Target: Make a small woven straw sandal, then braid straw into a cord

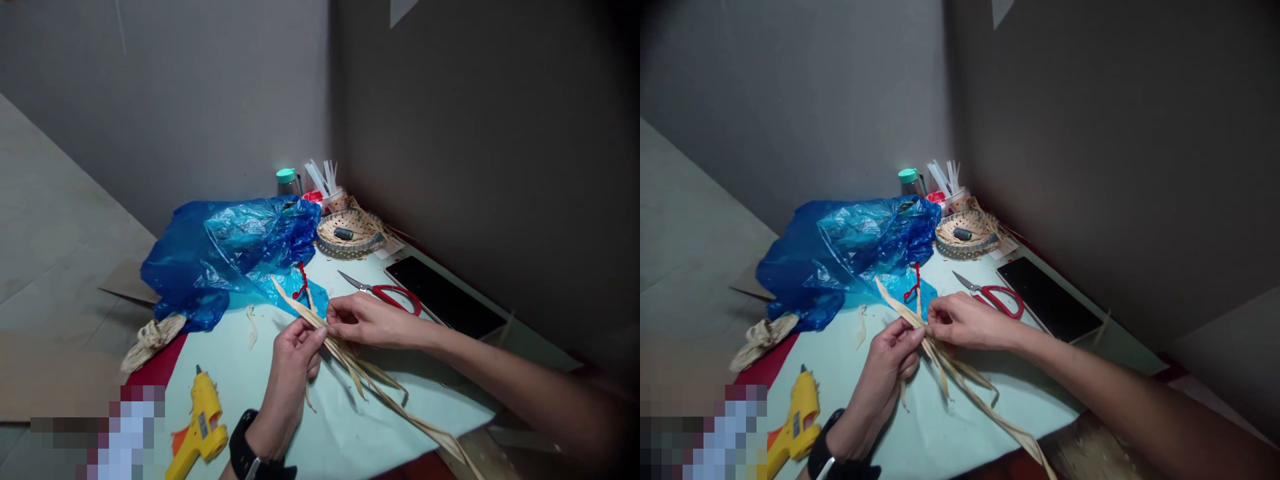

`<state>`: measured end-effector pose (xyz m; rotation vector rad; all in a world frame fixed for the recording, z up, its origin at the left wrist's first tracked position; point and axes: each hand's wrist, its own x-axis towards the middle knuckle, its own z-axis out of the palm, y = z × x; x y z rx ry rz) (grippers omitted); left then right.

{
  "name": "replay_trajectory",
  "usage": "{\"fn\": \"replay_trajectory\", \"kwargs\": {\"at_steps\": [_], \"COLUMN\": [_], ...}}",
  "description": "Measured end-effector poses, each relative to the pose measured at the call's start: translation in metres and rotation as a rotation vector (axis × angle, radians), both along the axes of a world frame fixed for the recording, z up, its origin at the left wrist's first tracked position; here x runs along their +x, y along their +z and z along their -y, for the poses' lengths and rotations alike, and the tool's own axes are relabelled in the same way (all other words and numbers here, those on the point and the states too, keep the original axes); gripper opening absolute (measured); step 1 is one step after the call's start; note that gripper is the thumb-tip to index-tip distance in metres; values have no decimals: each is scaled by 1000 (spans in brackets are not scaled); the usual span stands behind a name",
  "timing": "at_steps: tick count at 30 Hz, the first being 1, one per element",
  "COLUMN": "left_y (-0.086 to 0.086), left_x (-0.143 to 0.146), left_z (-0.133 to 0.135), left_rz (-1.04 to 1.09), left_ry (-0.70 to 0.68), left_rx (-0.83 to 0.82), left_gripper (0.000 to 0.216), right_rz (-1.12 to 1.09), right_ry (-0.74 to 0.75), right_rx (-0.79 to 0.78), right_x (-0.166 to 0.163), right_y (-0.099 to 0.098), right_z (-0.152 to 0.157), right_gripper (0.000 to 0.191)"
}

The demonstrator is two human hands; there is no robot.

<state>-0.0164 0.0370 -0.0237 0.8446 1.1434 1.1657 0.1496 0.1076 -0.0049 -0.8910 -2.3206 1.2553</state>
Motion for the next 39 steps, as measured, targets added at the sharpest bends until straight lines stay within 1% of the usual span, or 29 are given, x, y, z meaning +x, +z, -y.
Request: {"fn": "replay_trajectory", "kwargs": {"at_steps": [4,8,9,11,13,14,15,17,20,23,29,34,37,39], "left_y": [2,-1,-2,-6,-10,-11,-12,-12,-9,-6,-5,-4,-2,-2], "left_x": [1,0,-1,-3,-6,-7,-8,-8,-5,-3,0,0,0,0], "left_z": [0,-1,-1,-2,-4,-5,-6,-6,-5,-4,-4,-2,-2,-1], "left_rz": [-6,-7,-11,-23,-41,-44,-43,-39,-41,-49,-34,-74,-84,-79], "left_ry": [11,-4,-9,-15,-17,-32,-40,-50,-47,-31,-6,15,25,26], "left_rx": [-18,-39,-42,-54,-77,-88,-92,-92,-86,-93,-86,-71,-71,-63], "left_gripper": [32,36,37,37,40,42,43,43,40,39,39,33,29,27], "right_rz": [-15,-52,-75,-138,-210,-237,-255,-267,-258,-239,-153,-71,-58,-70], "right_ry": [15,18,28,72,124,128,128,109,101,76,-18,-25,-28,-27], "right_rx": [-14,17,-14,-184,-429,-513,-572,-607,-585,-528,-310,-150,-127,-155], "right_x": [1,2,2,2,3,3,3,3,3,3,3,3,2,2], "right_y": [-1,-3,-3,-4,-4,-5,-5,-4,-3,-3,-6,-5,-5,-5], "right_z": [-1,-4,-5,-6,-8,-10,-11,-13,-12,-10,-8,-6,-5,-6], "right_gripper": [15,12,12,14,24,28,31,33,32,25,22,19,16,12]}}
